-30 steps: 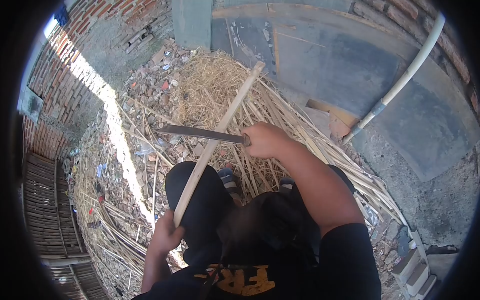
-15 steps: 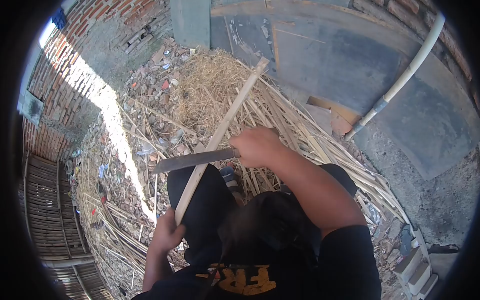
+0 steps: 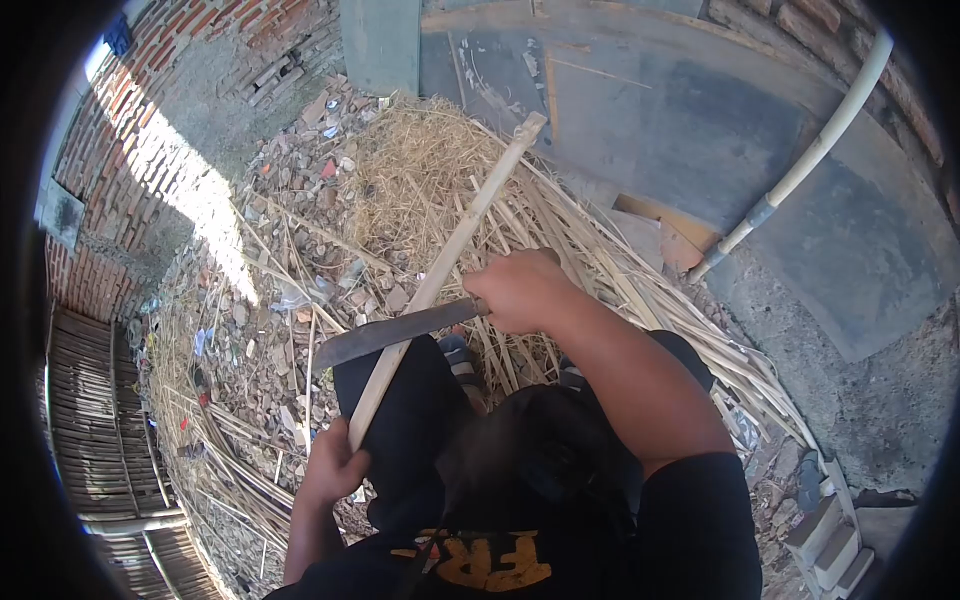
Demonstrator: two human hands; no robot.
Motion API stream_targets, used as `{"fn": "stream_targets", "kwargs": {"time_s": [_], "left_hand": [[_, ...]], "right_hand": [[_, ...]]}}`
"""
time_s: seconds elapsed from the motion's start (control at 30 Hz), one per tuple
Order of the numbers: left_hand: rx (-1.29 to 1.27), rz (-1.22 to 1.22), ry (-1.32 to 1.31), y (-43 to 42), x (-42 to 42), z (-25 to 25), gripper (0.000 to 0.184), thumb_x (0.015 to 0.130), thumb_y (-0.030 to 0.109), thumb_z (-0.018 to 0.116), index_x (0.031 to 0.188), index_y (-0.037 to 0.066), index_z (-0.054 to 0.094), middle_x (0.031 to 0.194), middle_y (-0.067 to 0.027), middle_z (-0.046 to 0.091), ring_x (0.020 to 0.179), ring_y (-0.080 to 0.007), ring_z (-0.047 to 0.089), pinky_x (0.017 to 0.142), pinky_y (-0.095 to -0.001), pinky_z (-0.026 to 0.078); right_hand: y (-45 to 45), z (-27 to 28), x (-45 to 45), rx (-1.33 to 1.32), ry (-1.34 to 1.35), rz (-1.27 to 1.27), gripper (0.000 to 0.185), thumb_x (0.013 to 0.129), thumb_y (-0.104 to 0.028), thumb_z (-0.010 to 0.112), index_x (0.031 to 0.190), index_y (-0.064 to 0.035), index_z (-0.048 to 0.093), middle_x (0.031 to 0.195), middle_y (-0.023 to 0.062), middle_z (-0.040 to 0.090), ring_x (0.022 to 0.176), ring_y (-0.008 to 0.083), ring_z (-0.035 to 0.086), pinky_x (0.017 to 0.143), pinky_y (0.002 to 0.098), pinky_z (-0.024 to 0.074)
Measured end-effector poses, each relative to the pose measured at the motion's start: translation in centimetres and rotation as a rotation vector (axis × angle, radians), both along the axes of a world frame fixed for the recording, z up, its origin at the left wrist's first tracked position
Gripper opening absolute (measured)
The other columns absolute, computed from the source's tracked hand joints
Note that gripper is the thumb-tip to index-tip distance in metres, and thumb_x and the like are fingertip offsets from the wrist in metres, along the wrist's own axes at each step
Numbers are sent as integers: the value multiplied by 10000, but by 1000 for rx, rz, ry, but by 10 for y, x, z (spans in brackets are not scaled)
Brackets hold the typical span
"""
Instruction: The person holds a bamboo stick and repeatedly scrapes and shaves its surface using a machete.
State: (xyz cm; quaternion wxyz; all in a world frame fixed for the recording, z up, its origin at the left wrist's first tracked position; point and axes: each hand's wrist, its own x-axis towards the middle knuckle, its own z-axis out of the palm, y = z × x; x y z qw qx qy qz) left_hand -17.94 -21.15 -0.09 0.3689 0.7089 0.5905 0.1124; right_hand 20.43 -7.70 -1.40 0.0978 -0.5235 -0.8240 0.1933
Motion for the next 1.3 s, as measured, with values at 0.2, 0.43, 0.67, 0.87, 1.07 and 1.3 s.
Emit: {"fn": "stream_targets", "kwargs": {"time_s": [0.2,0.43,0.67,0.87,1.07,1.3], "left_hand": [[102,6,103,0,-2,-4,239,777,131,690,871,21,500,625,-197,583,574,-398,628,545,-465,475],[119,-45,166,0,2,3,266,775,141,697,908,21,500,597,-205,583,597,-460,631,553,-507,494],[191,-43,218,-12,-5,1,262,775,134,694,900,7,501,608,-227,596,617,-466,648,556,-513,512],[126,-28,144,-16,-7,-2,257,770,109,674,935,-24,530,650,-252,600,628,-468,642,568,-491,501],[144,-2,200,-32,-27,-6,278,774,134,686,973,-17,564,632,-234,623,630,-459,659,577,-502,525],[100,18,162,-30,-29,-13,238,760,120,693,920,1,564,636,-217,630,617,-435,666,566,-481,520]], "right_hand": [[37,-17,55,-195,219,-453,216,763,-119,696,973,-70,714,852,172,700,884,378,703,761,478,538],[2,4,18,49,-122,-101,226,742,-105,653,967,-94,678,816,154,712,813,410,687,712,492,523],[28,-25,63,21,166,-465,276,765,-151,698,1028,-70,700,792,178,709,784,374,698,724,483,539],[5,11,26,-15,-108,-205,264,793,-134,673,1049,-149,731,868,131,728,875,335,730,760,488,561],[31,-21,80,-26,91,-566,327,800,-133,635,1114,-117,722,939,173,746,885,385,712,798,479,562],[3,23,32,21,-191,-150,339,776,-124,665,1108,-119,733,907,170,743,907,373,719,815,473,568]]}}
